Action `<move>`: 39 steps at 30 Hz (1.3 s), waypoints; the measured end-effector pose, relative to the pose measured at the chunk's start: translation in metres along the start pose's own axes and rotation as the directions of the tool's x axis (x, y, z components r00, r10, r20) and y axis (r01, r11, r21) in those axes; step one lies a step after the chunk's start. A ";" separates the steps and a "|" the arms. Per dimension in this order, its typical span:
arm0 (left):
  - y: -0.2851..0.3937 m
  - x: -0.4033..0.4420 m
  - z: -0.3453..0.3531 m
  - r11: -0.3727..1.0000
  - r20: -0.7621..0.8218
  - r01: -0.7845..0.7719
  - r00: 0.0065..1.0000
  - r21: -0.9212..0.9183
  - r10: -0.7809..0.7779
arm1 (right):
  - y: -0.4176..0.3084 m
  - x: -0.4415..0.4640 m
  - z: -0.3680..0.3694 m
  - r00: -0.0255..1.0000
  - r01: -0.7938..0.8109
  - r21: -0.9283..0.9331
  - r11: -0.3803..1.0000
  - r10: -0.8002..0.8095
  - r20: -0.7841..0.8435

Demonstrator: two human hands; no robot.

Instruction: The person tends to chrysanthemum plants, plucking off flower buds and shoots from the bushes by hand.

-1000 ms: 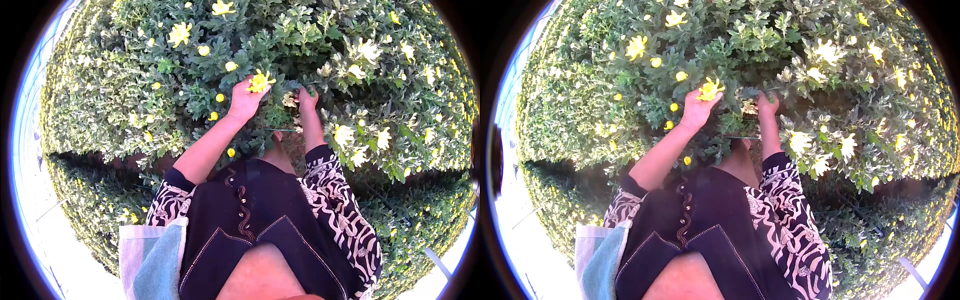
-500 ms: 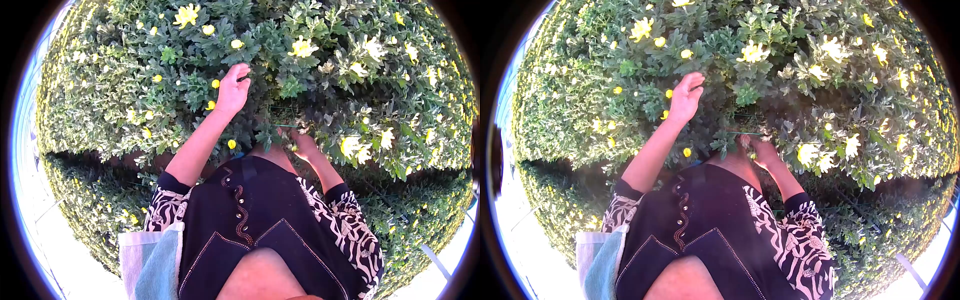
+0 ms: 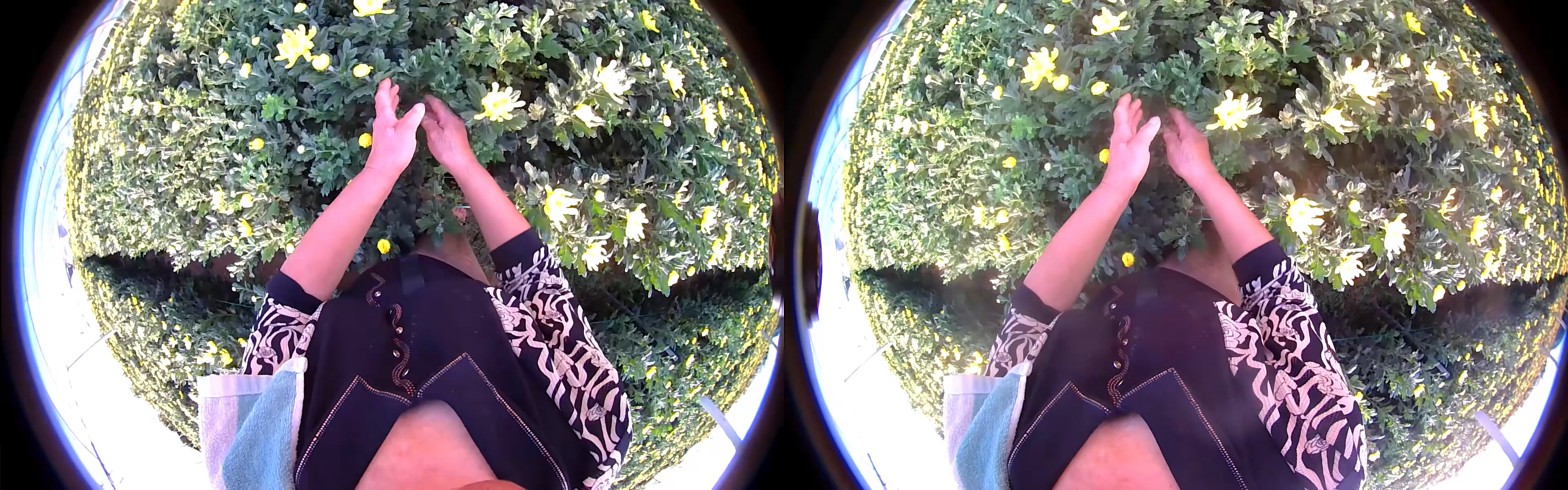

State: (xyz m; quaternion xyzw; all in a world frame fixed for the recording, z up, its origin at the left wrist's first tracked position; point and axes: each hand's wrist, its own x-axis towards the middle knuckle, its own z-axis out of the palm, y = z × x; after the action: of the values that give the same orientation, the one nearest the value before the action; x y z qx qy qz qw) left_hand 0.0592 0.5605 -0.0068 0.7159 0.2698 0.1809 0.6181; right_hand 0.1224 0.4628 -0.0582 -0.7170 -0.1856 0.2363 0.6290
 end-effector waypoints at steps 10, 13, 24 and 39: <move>-0.008 0.022 -0.021 0.978 -0.134 0.133 0.985 0.162 -0.112 | 0.013 0.084 0.007 0.985 -0.170 0.006 0.985 0.170 -0.011; -0.010 0.023 -0.024 0.976 -0.133 0.140 0.984 0.165 -0.119 | 0.005 0.078 0.006 0.967 -0.255 0.186 0.949 0.251 0.044; -0.036 0.019 -0.016 0.954 -0.120 -0.049 0.989 0.295 0.088 | 0.018 0.058 -0.027 0.952 -0.260 0.495 0.829 0.133 0.276; -0.026 0.024 -0.011 0.992 -0.137 0.020 0.990 -0.127 -0.038 | 0.023 0.058 -0.029 0.929 -0.322 0.552 0.770 0.144 0.340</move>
State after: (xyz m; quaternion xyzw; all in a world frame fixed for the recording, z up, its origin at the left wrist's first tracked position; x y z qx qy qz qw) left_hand 0.0677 0.5861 -0.0320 0.6572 0.3108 0.2379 0.6441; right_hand 0.1853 0.4687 -0.0841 -0.4585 -0.0966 0.4578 0.7555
